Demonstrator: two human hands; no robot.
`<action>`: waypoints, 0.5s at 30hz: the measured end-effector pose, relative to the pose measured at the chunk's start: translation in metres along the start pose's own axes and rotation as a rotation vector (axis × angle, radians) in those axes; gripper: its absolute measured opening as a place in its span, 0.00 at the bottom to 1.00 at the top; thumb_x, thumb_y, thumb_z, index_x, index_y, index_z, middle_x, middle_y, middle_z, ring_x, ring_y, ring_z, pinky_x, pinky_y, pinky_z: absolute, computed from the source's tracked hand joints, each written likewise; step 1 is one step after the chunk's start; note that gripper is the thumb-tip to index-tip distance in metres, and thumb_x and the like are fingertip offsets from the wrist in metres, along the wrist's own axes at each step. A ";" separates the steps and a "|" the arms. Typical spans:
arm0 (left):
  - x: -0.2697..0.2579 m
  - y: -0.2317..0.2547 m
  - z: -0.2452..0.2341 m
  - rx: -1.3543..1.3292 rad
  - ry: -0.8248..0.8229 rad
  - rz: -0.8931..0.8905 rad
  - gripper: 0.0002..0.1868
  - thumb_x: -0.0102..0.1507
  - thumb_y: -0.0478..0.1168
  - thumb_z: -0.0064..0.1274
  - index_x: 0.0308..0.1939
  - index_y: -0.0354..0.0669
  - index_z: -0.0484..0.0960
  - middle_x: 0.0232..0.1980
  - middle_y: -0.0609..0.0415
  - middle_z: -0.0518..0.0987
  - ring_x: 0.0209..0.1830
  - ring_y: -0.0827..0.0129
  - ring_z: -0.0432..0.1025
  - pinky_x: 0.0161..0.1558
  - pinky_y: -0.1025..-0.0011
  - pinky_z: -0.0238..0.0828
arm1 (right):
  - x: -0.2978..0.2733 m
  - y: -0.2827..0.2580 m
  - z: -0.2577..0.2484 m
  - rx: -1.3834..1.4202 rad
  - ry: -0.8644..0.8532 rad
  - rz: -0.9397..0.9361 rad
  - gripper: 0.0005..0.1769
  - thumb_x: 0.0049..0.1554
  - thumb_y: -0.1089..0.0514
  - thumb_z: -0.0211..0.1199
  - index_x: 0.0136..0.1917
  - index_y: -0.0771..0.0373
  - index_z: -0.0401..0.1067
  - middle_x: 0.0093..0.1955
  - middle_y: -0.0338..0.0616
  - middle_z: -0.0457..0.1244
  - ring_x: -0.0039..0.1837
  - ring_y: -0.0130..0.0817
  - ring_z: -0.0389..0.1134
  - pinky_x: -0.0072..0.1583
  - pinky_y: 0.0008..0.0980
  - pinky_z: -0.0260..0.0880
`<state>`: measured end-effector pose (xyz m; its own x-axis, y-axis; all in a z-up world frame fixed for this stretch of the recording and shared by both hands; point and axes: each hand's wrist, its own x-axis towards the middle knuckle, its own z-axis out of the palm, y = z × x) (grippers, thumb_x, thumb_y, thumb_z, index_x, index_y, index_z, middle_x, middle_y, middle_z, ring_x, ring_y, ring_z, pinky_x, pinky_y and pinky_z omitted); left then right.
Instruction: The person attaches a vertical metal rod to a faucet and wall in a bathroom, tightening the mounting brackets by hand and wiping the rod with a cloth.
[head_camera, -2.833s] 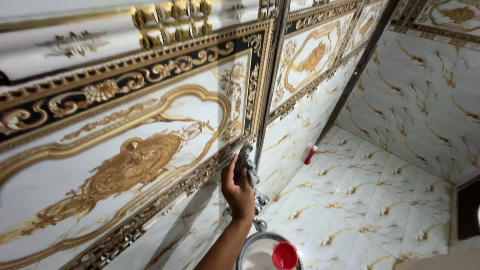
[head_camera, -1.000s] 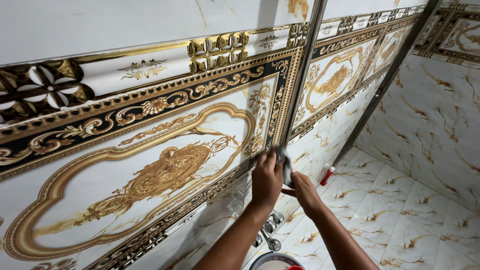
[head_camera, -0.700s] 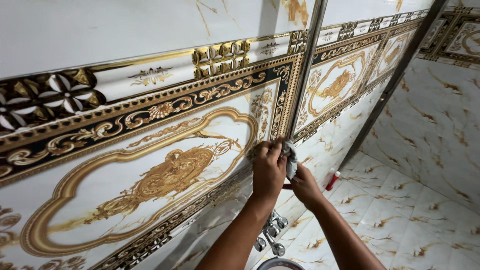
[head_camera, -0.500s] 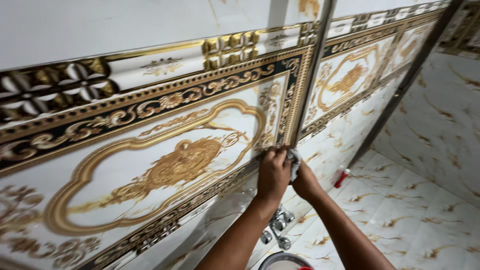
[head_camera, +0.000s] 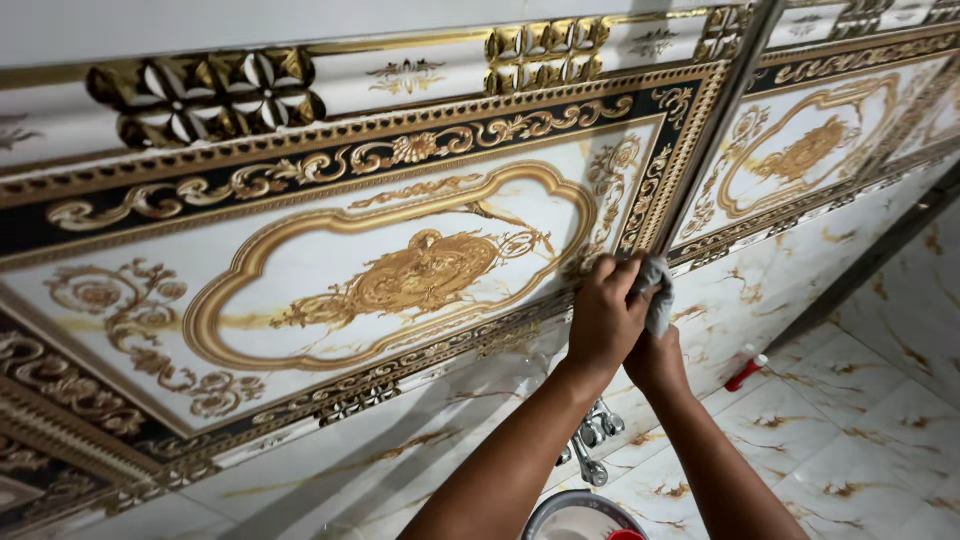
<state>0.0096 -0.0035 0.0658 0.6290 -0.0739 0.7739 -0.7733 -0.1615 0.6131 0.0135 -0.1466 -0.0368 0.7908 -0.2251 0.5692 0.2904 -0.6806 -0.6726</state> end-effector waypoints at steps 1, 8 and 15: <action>-0.008 -0.006 0.001 0.016 -0.018 -0.023 0.22 0.64 0.36 0.59 0.62 0.36 0.79 0.47 0.41 0.76 0.45 0.48 0.76 0.47 0.58 0.74 | -0.003 0.003 0.003 0.005 -0.022 0.089 0.18 0.60 0.61 0.60 0.63 0.67 0.67 0.47 0.53 0.70 0.51 0.40 0.72 0.51 0.40 0.71; -0.042 -0.026 0.014 0.102 -0.011 -0.122 0.17 0.63 0.38 0.61 0.53 0.32 0.82 0.45 0.41 0.78 0.43 0.48 0.76 0.45 0.58 0.74 | -0.008 0.040 0.024 0.110 -0.061 0.100 0.20 0.59 0.58 0.63 0.63 0.64 0.69 0.55 0.48 0.69 0.56 0.33 0.69 0.55 0.37 0.71; 0.020 0.021 0.018 0.087 0.144 0.048 0.24 0.62 0.39 0.62 0.60 0.33 0.79 0.48 0.39 0.75 0.47 0.47 0.73 0.48 0.58 0.71 | 0.001 0.025 0.031 0.585 -0.100 0.126 0.27 0.65 0.62 0.52 0.76 0.65 0.55 0.70 0.47 0.60 0.67 0.32 0.61 0.66 0.33 0.64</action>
<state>0.0072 -0.0266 0.0917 0.5690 0.0574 0.8204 -0.7882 -0.2466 0.5639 0.0386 -0.1420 -0.0672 0.8767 -0.1935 0.4403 0.4169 -0.1508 -0.8964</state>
